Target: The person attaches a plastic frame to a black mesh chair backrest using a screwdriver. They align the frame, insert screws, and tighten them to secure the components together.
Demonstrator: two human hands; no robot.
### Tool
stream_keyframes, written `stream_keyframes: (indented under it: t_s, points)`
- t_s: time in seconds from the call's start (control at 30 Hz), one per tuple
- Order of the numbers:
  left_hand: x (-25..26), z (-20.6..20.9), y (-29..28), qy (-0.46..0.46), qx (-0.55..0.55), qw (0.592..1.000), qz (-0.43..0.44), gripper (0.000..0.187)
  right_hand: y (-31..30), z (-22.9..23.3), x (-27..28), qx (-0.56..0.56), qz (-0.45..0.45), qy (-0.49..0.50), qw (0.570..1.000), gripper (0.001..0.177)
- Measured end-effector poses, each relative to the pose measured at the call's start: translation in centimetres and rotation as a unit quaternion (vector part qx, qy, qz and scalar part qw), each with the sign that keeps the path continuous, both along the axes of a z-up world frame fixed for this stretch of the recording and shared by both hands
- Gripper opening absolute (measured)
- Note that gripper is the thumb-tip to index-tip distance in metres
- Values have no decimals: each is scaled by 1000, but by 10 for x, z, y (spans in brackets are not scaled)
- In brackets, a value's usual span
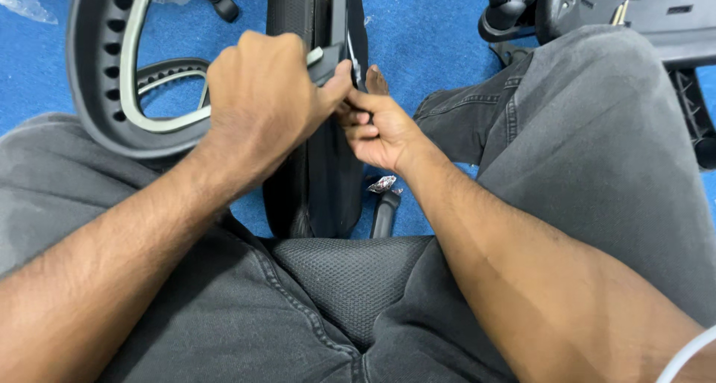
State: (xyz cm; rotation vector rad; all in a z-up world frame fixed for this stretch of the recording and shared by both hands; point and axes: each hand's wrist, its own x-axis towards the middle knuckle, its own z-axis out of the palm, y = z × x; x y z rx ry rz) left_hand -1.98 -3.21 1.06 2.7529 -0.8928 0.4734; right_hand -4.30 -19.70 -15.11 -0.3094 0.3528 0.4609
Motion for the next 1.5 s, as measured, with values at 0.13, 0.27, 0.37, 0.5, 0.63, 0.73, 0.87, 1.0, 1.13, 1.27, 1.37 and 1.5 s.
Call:
stream_keyframes:
  t_s: [0.13, 0.27, 0.37, 0.5, 0.63, 0.73, 0.87, 1.0, 1.13, 1.27, 1.37, 1.5]
  points:
    - [-10, -13, 0, -46, -15, 999, -22, 49, 3, -11, 4, -26, -62, 29, 997, 17]
    - [-12, -18, -2, -24, 16, 999, -33, 51, -4, -21, 6, -26, -23, -9, 999, 11]
    - [-5, -18, 5, -87, 27, 996, -23, 51, 1, -26, 16, -84, -12, -34, 996, 9]
    - [2, -15, 15, -34, 76, 997, -4, 57, 10, -28, 26, -120, 5, -34, 992, 12]
    - [-6, -17, 23, -29, 55, 998, -11, 53, 14, -25, 21, -157, -5, -58, 986, 7]
    - [-13, -17, 26, -20, 30, 999, -30, 48, 14, -22, 17, -181, 18, -70, 981, 10]
    - [-8, -17, 30, 22, 46, 999, -18, 47, 14, -24, 18, -171, 27, -86, 981, 6]
    - [-6, -13, 36, -16, 48, 998, -32, 47, 22, -20, 21, -197, 35, -69, 977, 6]
    - [0, -10, 34, -21, 51, 998, -22, 50, 22, -15, 24, -229, 23, -79, 970, 11]
    - [6, -14, 42, -27, 31, 999, -16, 50, 23, -11, 30, -292, 20, -95, 951, 21]
    - [8, -19, 46, -16, 28, 999, -31, 50, 19, -8, 33, -387, 12, -94, 917, 22]
    - [12, -21, 51, 1, 67, 997, -29, 56, 23, -3, 35, -446, -4, -123, 886, 17]
